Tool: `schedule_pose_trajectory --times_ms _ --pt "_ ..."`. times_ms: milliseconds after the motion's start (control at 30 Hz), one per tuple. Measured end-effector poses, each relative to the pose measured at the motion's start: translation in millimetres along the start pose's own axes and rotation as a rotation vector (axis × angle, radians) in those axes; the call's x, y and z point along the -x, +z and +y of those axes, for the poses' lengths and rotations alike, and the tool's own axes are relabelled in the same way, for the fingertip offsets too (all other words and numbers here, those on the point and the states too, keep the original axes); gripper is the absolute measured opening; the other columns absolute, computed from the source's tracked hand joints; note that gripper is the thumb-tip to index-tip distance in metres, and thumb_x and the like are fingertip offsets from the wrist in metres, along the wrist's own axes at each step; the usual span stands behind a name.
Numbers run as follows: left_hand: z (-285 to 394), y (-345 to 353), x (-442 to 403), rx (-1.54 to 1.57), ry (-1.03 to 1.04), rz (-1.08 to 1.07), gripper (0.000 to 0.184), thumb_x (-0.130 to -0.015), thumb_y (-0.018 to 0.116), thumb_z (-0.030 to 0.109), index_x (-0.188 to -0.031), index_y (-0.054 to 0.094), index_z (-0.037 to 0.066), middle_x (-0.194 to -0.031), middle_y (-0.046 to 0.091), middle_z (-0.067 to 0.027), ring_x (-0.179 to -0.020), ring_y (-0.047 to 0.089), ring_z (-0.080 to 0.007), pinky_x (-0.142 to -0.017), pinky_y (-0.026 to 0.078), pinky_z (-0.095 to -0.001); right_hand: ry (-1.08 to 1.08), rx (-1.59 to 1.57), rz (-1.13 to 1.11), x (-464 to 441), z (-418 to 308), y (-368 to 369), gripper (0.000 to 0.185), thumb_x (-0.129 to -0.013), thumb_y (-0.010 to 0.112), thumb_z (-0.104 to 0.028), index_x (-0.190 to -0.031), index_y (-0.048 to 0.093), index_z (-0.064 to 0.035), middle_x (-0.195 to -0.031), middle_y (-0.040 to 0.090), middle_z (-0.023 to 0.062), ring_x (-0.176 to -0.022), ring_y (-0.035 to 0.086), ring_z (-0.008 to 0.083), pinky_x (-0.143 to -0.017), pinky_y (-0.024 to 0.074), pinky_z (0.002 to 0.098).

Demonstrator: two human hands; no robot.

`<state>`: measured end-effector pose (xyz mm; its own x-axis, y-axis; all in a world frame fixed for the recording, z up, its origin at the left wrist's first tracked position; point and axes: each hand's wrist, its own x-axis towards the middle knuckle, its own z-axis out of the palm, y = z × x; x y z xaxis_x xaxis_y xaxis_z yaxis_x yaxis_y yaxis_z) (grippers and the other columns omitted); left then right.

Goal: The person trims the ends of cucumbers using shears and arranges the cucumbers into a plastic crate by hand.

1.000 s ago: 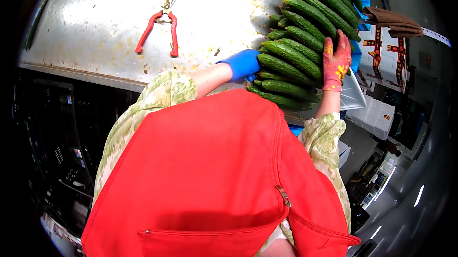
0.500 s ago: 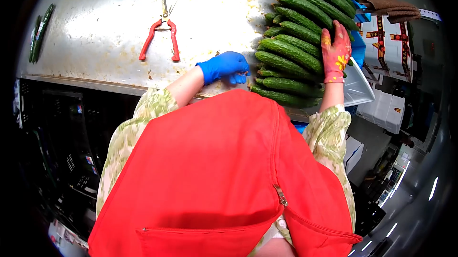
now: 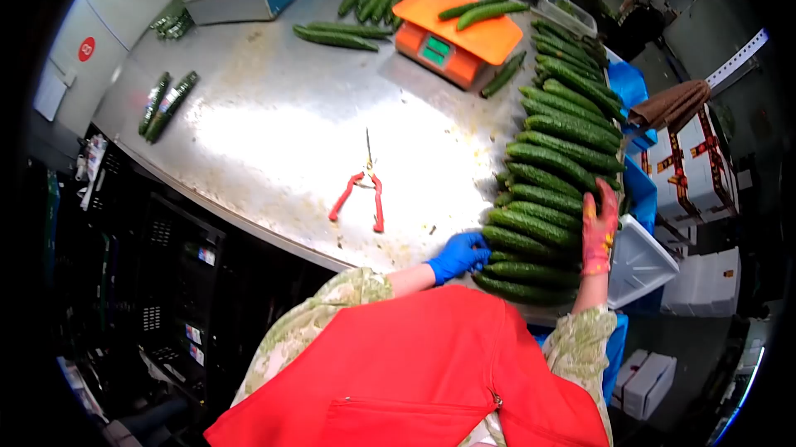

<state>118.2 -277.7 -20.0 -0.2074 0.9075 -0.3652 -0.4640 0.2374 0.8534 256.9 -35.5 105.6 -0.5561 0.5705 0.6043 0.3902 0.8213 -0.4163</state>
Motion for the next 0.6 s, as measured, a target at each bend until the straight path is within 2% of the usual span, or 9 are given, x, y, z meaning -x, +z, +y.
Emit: schedule_pose_trajectory --times_ms 33,67,167,200,300,367,433,533,600 --pt "1.8 -2.2 1.5 0.012 0.017 -0.004 0.011 -0.091 0.062 0.013 -0.095 0.062 0.002 -0.077 0.067 -0.0078 -0.060 0.062 -0.0111 -0.051 0.051 -0.0236 0.033 -0.005 -0.009 5.3 -2.4 -4.6 0.034 -0.088 0.063 -0.006 -0.122 0.057 -0.0018 -0.123 0.059 0.0151 -0.116 0.055 0.0282 -0.101 0.0422 0.0358" --pt "5.5 -5.3 4.9 0.078 -0.014 -0.048 0.012 -0.092 0.062 0.013 -0.096 0.063 0.002 -0.078 0.067 -0.0067 -0.060 0.062 -0.0098 -0.052 0.050 -0.0228 0.120 -0.171 0.023 13.1 -3.8 -4.5 0.033 -0.089 0.062 -0.005 -0.121 0.058 -0.0009 -0.124 0.059 0.0144 -0.116 0.055 0.0261 -0.101 0.0424 0.0347" --pt "47.2 -13.3 34.4 0.039 0.000 -0.064 0.019 -0.091 0.062 0.014 -0.107 0.066 0.004 -0.080 0.067 -0.0048 -0.061 0.058 -0.0068 -0.056 0.049 -0.0200 0.292 -0.457 0.073 38.0 -9.5 -15.7 0.031 -0.091 0.058 -0.002 -0.121 0.058 0.0011 -0.125 0.059 0.0126 -0.116 0.056 0.0210 -0.100 0.0434 0.0319" --pt "61.0 -17.1 44.6 0.041 0.023 -0.072 0.022 -0.092 0.062 0.014 -0.111 0.066 0.004 -0.081 0.067 -0.0044 -0.062 0.058 -0.0065 -0.058 0.049 -0.0199 0.265 -0.442 0.089 48.4 -6.4 -21.1 0.031 -0.092 0.057 -0.002 -0.123 0.057 0.0006 -0.124 0.060 0.0118 -0.114 0.057 0.0205 -0.098 0.0447 0.0306" --pt "103.0 -36.0 75.5 0.020 0.089 -0.093 0.030 -0.092 0.059 0.014 -0.120 0.064 0.003 -0.087 0.065 -0.0033 -0.068 0.055 -0.0063 -0.062 0.046 -0.0199 0.400 -0.582 0.085 76.2 -9.7 -43.8 0.031 -0.093 0.056 -0.003 -0.124 0.057 0.0000 -0.123 0.061 0.0110 -0.114 0.057 0.0193 -0.097 0.0449 0.0294" --pt "123.6 -50.0 95.9 -0.059 0.132 0.018 0.030 -0.092 0.061 0.019 -0.116 0.066 0.003 -0.087 0.065 -0.0029 -0.069 0.054 -0.0061 -0.060 0.044 -0.0192 0.450 -0.560 0.088 94.7 -8.3 -57.9 0.030 -0.094 0.055 -0.003 -0.124 0.058 -0.0002 -0.119 0.063 0.0104 -0.109 0.059 0.0175 -0.095 0.0450 0.0276" --pt "160.8 -49.9 130.7 -0.173 0.140 0.233 0.027 -0.088 0.067 0.025 -0.103 0.072 0.004 -0.079 0.065 -0.0025 -0.062 0.053 -0.0058 -0.053 0.040 -0.0195 0.448 -0.506 0.086 114.6 -4.8 -71.9 0.030 -0.094 0.055 -0.002 -0.124 0.058 -0.0004 -0.116 0.064 0.0103 -0.107 0.060 0.0170 -0.094 0.0451 0.0272" --pt "193.4 -78.0 180.5 -0.222 0.190 0.495 0.019 -0.086 0.069 0.023 -0.089 0.072 0.005 -0.072 0.064 -0.0014 -0.058 0.053 -0.0053 -0.048 0.037 -0.0193 0.525 -0.469 0.146 140.1 0.0 -92.2 0.030 -0.095 0.054 -0.005 -0.124 0.058 0.0000 -0.114 0.065 0.0104 -0.103 0.061 0.0169 -0.092 0.0459 0.0274" --pt "210.5 -99.6 221.9 -0.207 0.364 0.689 0.014 -0.086 0.068 0.020 -0.086 0.071 0.006 -0.074 0.066 -0.0016 -0.057 0.054 -0.0043 -0.045 0.034 -0.0168 0.516 -0.409 0.134 144.1 -5.2 -106.2 0.030 -0.096 0.052 -0.007 -0.125 0.057 0.0010 -0.116 0.064 0.0109 -0.102 0.061 0.0177 -0.092 0.0464 0.0287"
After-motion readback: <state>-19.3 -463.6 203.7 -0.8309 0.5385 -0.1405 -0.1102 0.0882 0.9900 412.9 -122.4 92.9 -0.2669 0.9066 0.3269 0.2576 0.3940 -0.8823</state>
